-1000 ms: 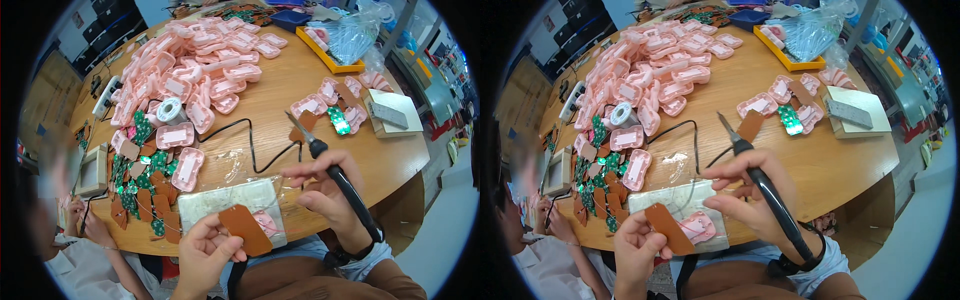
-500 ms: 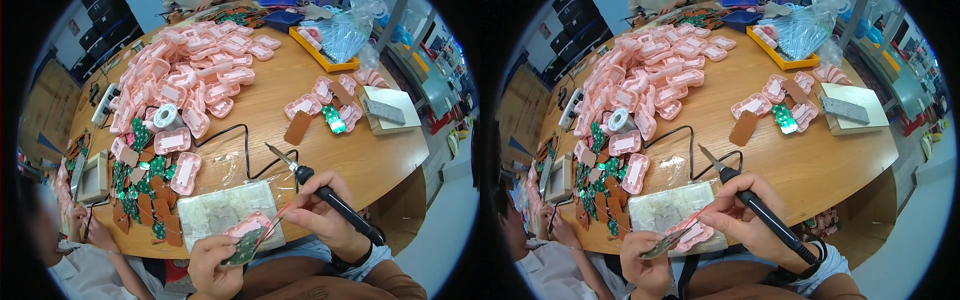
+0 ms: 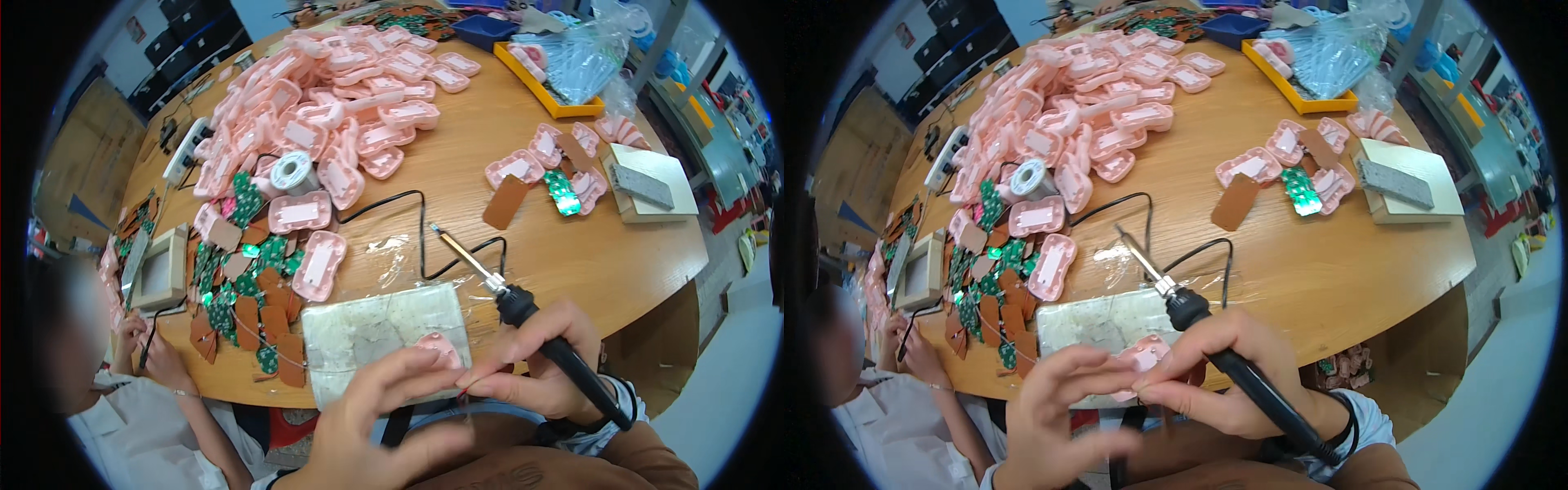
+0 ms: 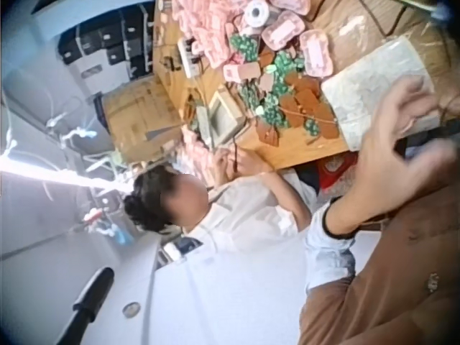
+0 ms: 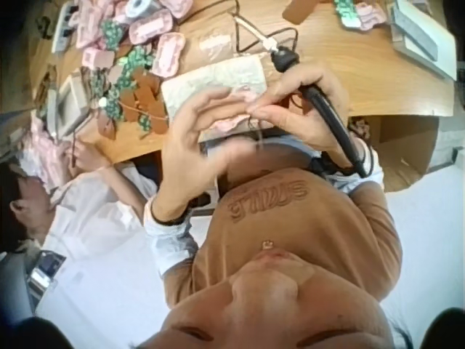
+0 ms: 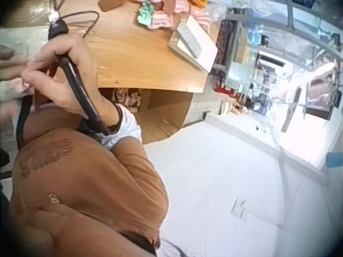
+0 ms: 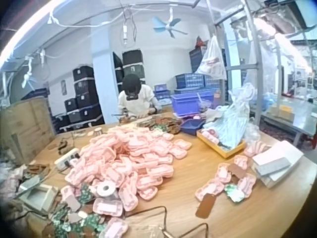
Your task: The person uses a soldering iron to attach wires to small pink plastic housings containing circuit boards. They repeatedly pick up a housing, apply solder to connection points, and place the finished unit aside on the table.
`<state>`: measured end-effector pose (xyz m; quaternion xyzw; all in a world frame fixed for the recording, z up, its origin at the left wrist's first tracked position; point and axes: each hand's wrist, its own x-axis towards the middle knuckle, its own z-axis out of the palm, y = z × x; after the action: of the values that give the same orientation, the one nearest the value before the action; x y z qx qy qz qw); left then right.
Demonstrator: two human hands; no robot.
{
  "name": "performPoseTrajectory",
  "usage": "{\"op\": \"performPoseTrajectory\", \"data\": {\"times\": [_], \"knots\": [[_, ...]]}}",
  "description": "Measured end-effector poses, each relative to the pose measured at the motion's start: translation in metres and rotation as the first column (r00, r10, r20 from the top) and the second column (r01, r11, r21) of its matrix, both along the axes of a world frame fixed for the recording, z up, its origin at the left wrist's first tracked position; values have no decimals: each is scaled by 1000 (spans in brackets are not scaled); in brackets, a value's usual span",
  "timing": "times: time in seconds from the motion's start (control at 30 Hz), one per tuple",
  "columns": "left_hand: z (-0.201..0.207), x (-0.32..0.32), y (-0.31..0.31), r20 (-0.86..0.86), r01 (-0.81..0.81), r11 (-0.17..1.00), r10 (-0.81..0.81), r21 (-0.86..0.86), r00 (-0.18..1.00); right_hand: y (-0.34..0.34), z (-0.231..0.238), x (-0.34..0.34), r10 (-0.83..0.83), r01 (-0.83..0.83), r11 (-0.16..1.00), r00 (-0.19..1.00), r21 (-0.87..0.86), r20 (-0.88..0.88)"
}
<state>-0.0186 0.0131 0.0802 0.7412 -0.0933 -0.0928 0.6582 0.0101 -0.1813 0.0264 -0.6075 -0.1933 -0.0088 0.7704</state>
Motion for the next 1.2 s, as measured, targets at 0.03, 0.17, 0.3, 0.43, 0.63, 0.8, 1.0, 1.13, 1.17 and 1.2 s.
{"op": "performPoseTrajectory", "data": {"times": [0.03,0.17,0.3,0.43,0.63,0.8,1.0,1.13,1.17,1.2], "knots": [[0,-1,-1,-125,-54,998,52,-11,991,4,1,0,-32,34,996,999,-86,18],[-17,-2,-13,-120,-209,978,210,23,970,0,5,2,26,134,892,938,-431,347],[-30,-1,-23,171,-312,937,286,156,943,6,-6,3,-86,256,894,903,-368,420],[-21,-4,-8,337,-407,851,296,332,894,-5,-11,1,11,140,909,933,-393,359],[-24,-8,12,514,-433,556,12,710,858,-36,-22,-9,-109,225,904,943,-364,313],[-72,-1,-15,321,-254,659,19,708,947,-45,-26,-19,-198,291,905,934,-310,298],[-85,3,-22,196,-233,724,138,649,971,-64,-29,-26,37,60,908,974,-415,222],[-75,6,-19,68,-179,767,175,617,982,-54,-36,-28,-53,67,970,997,-234,64],[-72,6,-18,19,-184,810,209,557,978,-50,-36,-26,-37,47,957,999,-287,39],[-67,6,-17,-88,-162,842,240,515,967,-45,-35,-22,-23,18,949,1000,-313,-13]]}}
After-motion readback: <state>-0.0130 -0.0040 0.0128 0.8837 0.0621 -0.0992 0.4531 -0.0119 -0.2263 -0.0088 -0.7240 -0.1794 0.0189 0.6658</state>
